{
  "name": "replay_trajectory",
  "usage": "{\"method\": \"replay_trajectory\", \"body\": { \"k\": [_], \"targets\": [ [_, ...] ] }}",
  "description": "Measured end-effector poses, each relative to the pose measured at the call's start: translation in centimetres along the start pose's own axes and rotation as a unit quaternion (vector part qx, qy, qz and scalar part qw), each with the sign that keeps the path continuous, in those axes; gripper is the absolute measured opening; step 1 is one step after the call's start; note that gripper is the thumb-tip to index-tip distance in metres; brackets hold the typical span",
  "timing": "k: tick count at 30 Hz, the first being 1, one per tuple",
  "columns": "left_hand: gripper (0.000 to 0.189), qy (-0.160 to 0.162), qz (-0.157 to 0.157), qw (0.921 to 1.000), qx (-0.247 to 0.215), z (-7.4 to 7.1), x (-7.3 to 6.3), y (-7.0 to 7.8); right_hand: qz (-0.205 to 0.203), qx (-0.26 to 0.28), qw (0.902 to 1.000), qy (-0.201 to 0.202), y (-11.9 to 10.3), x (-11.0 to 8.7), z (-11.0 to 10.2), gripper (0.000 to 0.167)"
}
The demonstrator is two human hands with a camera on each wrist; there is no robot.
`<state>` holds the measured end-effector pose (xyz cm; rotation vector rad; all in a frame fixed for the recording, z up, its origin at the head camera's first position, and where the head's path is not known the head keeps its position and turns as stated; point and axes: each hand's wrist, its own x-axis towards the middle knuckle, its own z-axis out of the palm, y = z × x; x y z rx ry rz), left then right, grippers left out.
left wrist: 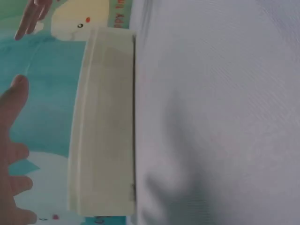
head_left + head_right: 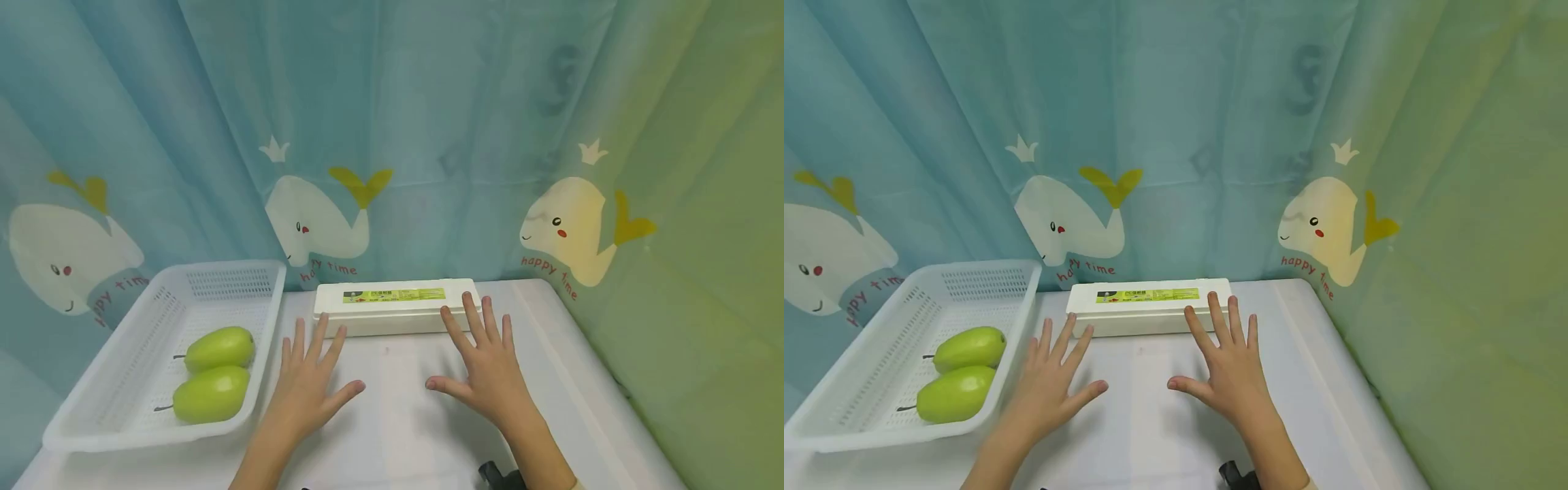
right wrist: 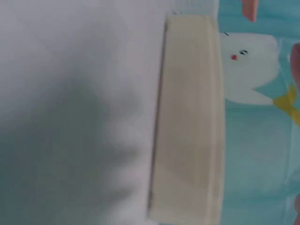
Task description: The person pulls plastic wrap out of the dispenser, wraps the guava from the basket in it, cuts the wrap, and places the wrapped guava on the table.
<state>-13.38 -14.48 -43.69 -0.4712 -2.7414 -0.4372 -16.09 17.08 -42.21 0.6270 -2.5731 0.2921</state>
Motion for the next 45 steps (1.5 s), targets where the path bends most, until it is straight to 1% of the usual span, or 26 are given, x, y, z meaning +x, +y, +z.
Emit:
{"method": "replay_trajectory", "body": {
  "k": [2, 6, 9, 12, 17, 20, 22, 24, 27, 30, 33, 37, 41, 45],
  "targets": [
    [0.092, 0.0, -0.004, 0.9999, -0.009, 0.6, 0.1, -0.2, -0.002, 0.009, 1.0, 0.001, -0.2, 0.2, 0.8, 0.109],
    [0.091, -0.011, -0.015, 0.9995, -0.026, 1.6, 0.3, -0.5, 0.001, 0.024, 0.9994, -0.024, -0.6, 0.3, 2.4, 0.109],
    [0.091, -0.016, -0.019, 0.999, -0.036, 2.1, 0.6, -0.5, 0.01, 0.037, 0.9984, -0.042, -0.7, 0.3, 3.3, 0.109],
    [0.091, -0.016, -0.018, 0.9988, -0.043, 2.4, 1.1, -0.3, 0.027, 0.053, 0.9972, -0.046, -0.9, 0.9, 3.8, 0.109],
    [0.09, -0.015, -0.017, 0.9984, -0.051, 2.6, 2.4, 0.0, 0.051, 0.087, 0.9942, -0.034, -1.1, 2.9, 4.0, 0.106],
    [0.09, -0.007, -0.02, 0.998, -0.059, 2.5, 3.4, 0.2, 0.07, 0.122, 0.9896, -0.027, -1.0, 4.2, 3.7, 0.104],
    [0.089, -0.001, -0.027, 0.9967, -0.076, 2.5, 4.0, 0.4, 0.084, 0.143, 0.9859, -0.021, -0.7, 4.7, 3.5, 0.103],
    [0.087, 0.003, -0.039, 0.9935, -0.107, 2.7, 4.3, 0.6, 0.1, 0.153, 0.9831, -0.012, -0.3, 4.6, 3.6, 0.1],
    [0.083, 0.009, -0.054, 0.9866, -0.154, 3.2, 4.0, 0.9, 0.11, 0.155, 0.9816, -0.013, 0.2, 3.7, 3.8, 0.095],
    [0.078, 0.012, -0.056, 0.984, -0.168, 3.6, 3.4, 1.0, 0.116, 0.159, 0.9798, -0.035, 0.1, 3.0, 4.2, 0.086],
    [0.074, 0.013, -0.051, 0.9851, -0.164, 3.7, 3.1, 0.9, 0.121, 0.161, 0.9785, -0.045, -0.1, 3.1, 4.0, 0.074],
    [0.071, 0.014, -0.04, 0.9865, -0.158, 3.4, 3.2, 0.7, 0.119, 0.155, 0.9804, -0.027, -0.6, 3.8, 3.5, 0.061],
    [0.07, 0.018, -0.037, 0.9879, -0.15, 2.9, 3.4, 0.4, 0.11, 0.162, 0.9805, -0.015, -1.2, 4.4, 3.1, 0.053],
    [0.069, 0.015, -0.033, 0.9887, -0.145, 2.7, 3.8, 0.2, 0.115, 0.165, 0.9793, -0.024, -1.9, 5.0, 3.0, 0.049]
  ]
}}
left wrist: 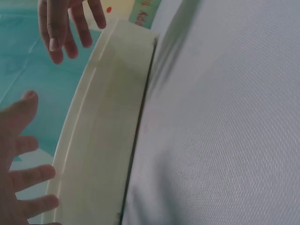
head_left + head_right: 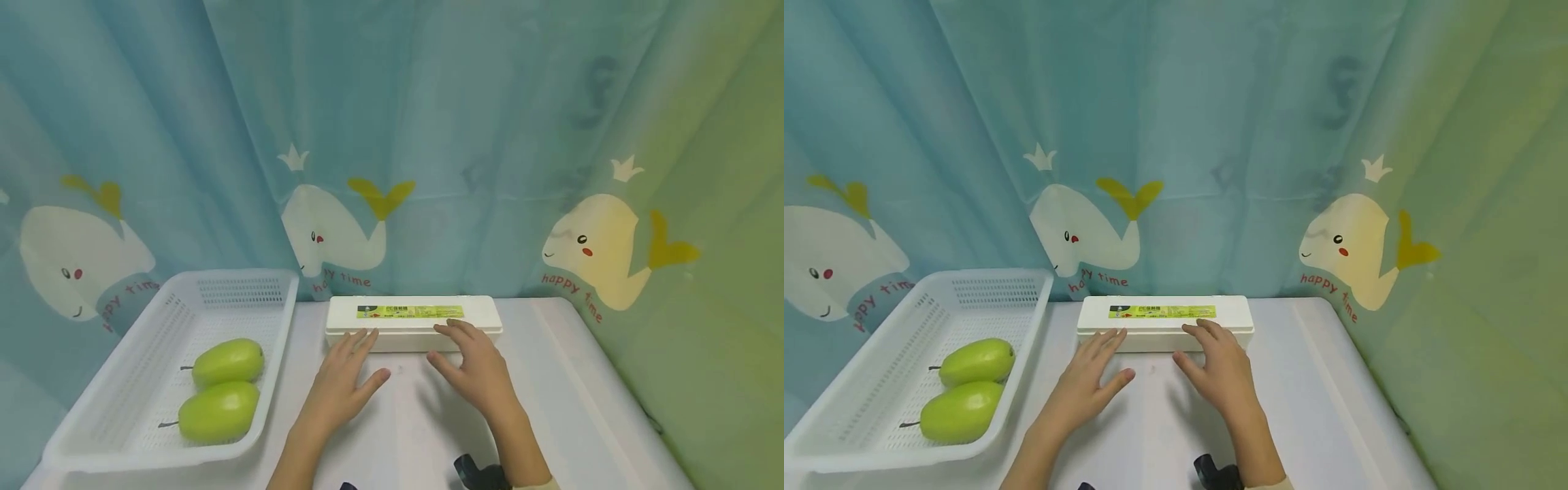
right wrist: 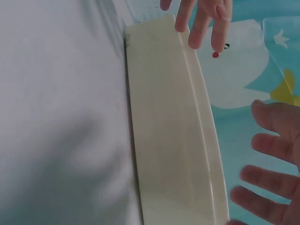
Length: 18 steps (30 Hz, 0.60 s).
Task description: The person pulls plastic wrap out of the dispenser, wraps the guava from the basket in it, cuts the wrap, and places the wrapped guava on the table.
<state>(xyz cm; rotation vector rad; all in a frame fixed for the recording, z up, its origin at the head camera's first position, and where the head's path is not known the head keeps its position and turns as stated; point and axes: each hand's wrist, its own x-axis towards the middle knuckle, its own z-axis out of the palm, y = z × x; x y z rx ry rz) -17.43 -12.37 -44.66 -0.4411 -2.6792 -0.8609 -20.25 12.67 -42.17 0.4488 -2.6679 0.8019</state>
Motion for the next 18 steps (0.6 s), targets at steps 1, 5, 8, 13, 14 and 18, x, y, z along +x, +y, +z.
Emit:
{"method": "replay_trajectory", "body": {
  "k": [1, 5, 8, 13, 14, 18],
  "targets": [
    [0.069, 0.0, 0.001, 1.0, 0.002, 0.0, 0.0, 0.0, 0.003, -0.003, 1.0, -0.005, -0.1, 0.0, 0.0, 0.048],
    [0.069, -0.005, 0.0, 1.0, 0.003, -0.1, 0.1, 0.0, 0.021, -0.014, 0.9992, -0.031, -0.4, 0.0, 0.3, 0.043],
    [0.069, -0.009, 0.0, 1.0, 0.0, 0.0, 0.0, 0.0, 0.03, -0.017, 0.9982, -0.049, -0.5, -0.1, 0.5, 0.041],
    [0.068, -0.014, -0.001, 0.9999, 0.0, 0.2, -0.1, 0.0, 0.043, -0.018, 0.9964, -0.071, -0.3, -0.2, 1.0, 0.043],
    [0.067, -0.016, -0.002, 0.9999, -0.002, 0.2, -0.1, 0.0, 0.047, -0.021, 0.9958, -0.075, -0.3, -0.2, 1.0, 0.044],
    [0.066, -0.03, -0.005, 0.9996, -0.001, 0.3, 0.0, 0.0, 0.053, -0.028, 0.9934, -0.097, -0.1, -0.2, 1.3, 0.047]
  ]
}}
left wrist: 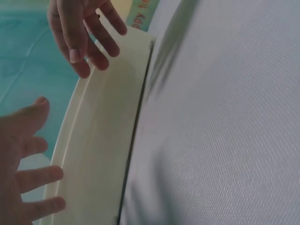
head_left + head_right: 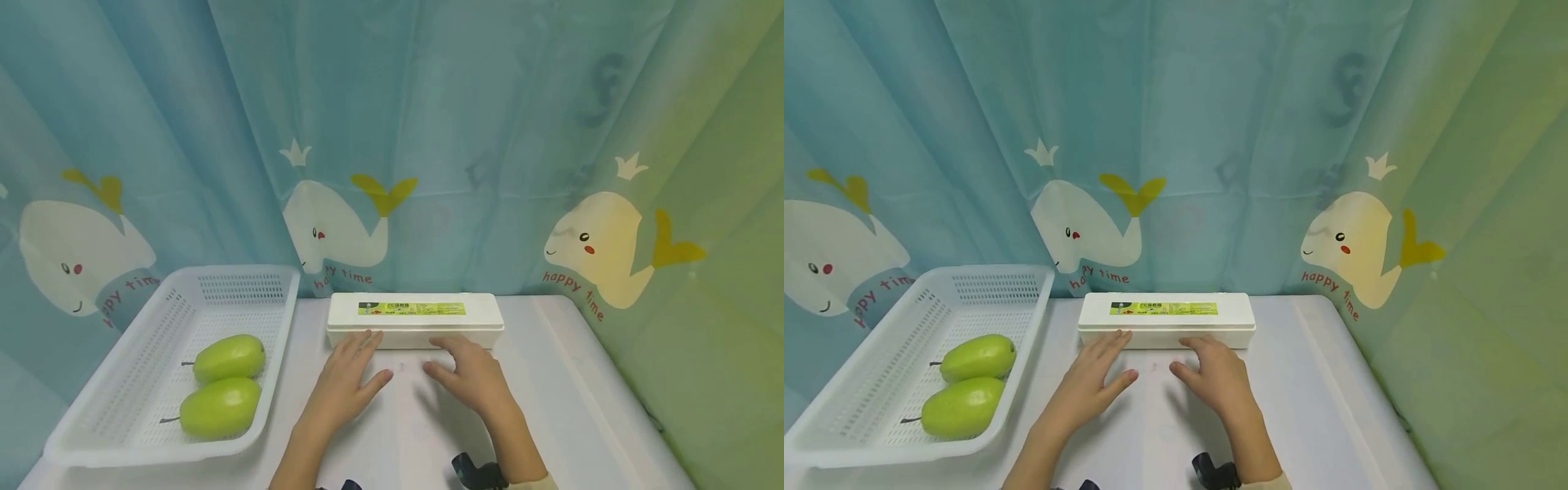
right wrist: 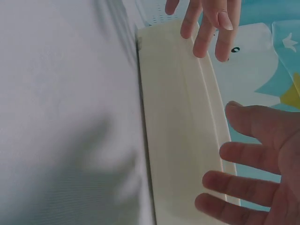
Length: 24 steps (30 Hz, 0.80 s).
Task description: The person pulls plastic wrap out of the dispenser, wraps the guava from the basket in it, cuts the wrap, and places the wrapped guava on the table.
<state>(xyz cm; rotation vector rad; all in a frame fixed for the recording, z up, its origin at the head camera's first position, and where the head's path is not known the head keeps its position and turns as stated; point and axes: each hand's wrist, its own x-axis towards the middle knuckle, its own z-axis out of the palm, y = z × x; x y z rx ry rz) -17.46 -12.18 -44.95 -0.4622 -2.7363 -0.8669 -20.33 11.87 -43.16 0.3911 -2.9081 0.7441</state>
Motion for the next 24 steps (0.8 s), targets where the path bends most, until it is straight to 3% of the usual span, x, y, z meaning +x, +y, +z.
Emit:
{"method": "replay_trajectory", "body": {
  "k": [5, 13, 24],
  "targets": [
    [0.065, -0.017, -0.01, 0.9998, 0.006, 0.11, -0.08, 0.21, 0.007, -0.017, 0.9995, -0.026, 0.02, 0.05, 0.06, 0.055],
    [0.062, -0.013, -0.01, 0.9997, 0.019, 0.35, -0.34, 0.46, 0.016, -0.026, 0.9995, -0.008, 0.04, 0.08, 0.16, 0.067],
    [0.06, -0.02, -0.01, 0.9992, 0.033, 0.34, -0.34, 0.61, 0.028, -0.025, 0.9988, -0.031, -0.02, 0.09, 0.33, 0.078]
  ]
}}
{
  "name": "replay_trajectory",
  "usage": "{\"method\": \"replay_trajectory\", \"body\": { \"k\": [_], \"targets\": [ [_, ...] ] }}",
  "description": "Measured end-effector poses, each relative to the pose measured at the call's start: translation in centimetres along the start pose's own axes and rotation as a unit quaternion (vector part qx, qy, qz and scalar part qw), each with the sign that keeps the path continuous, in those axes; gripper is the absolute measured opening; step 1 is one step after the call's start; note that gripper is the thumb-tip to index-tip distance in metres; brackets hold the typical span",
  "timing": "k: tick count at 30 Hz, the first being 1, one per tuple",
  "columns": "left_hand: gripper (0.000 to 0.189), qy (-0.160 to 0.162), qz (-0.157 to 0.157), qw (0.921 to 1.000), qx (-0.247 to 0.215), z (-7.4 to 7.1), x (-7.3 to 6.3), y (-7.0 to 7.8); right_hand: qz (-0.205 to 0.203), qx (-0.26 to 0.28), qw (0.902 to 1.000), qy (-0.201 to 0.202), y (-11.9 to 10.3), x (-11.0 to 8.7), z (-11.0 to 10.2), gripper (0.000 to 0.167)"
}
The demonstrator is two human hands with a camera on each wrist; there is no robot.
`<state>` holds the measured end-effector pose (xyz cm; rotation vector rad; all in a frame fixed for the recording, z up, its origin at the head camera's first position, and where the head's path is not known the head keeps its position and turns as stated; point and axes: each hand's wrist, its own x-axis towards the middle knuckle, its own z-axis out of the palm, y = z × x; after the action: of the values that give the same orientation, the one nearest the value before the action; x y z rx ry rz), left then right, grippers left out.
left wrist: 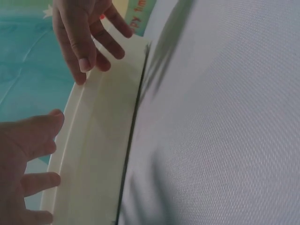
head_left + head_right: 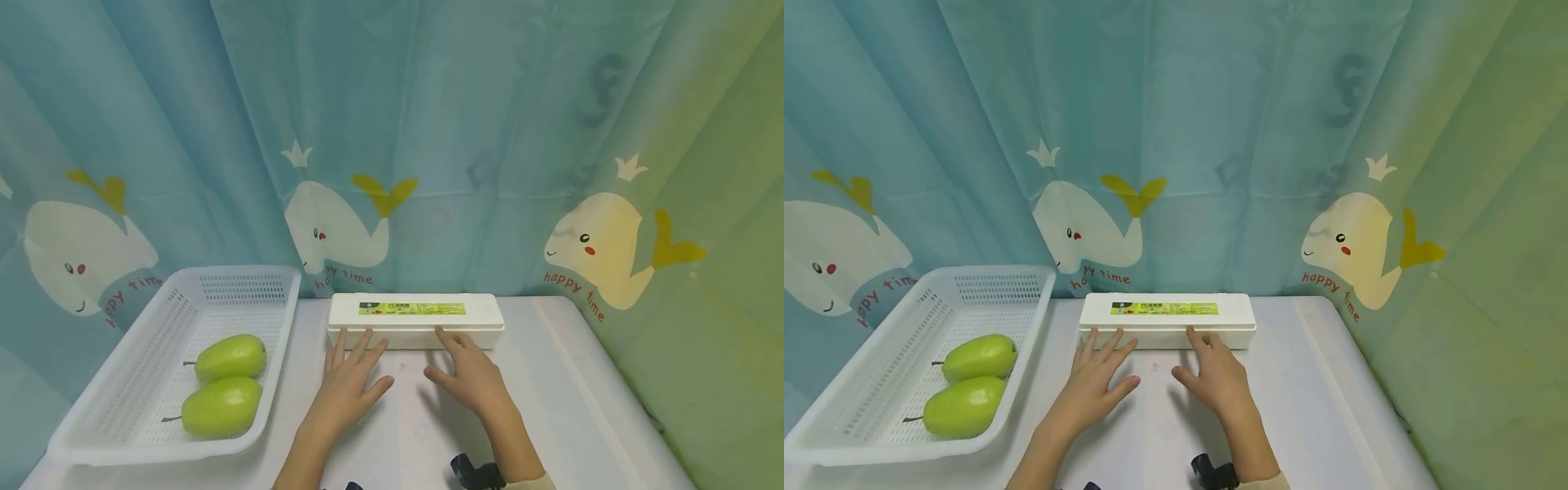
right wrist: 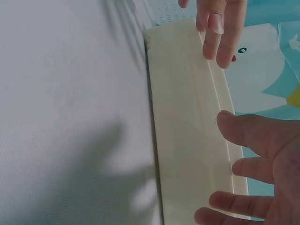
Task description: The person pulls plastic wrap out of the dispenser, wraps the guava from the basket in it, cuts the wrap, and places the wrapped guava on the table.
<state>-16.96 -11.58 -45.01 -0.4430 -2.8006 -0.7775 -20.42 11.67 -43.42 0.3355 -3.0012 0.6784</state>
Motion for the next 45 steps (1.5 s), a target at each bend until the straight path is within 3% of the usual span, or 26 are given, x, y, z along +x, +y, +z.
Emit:
{"method": "replay_trajectory", "body": {
  "k": [24, 45],
  "targets": [
    [0.058, 0.011, 0.003, 0.9998, 0.017, 0.16, 0.24, -0.1, -0.015, -0.003, 0.9998, 0.014, -0.35, -0.09, 0.12, 0.085],
    [0.058, 0.05, 0.021, 0.9982, 0.023, 0.25, 0.24, -0.38, -0.031, 0.015, 0.9992, 0.019, -0.22, -0.09, 0.18, 0.09]
  ]
}}
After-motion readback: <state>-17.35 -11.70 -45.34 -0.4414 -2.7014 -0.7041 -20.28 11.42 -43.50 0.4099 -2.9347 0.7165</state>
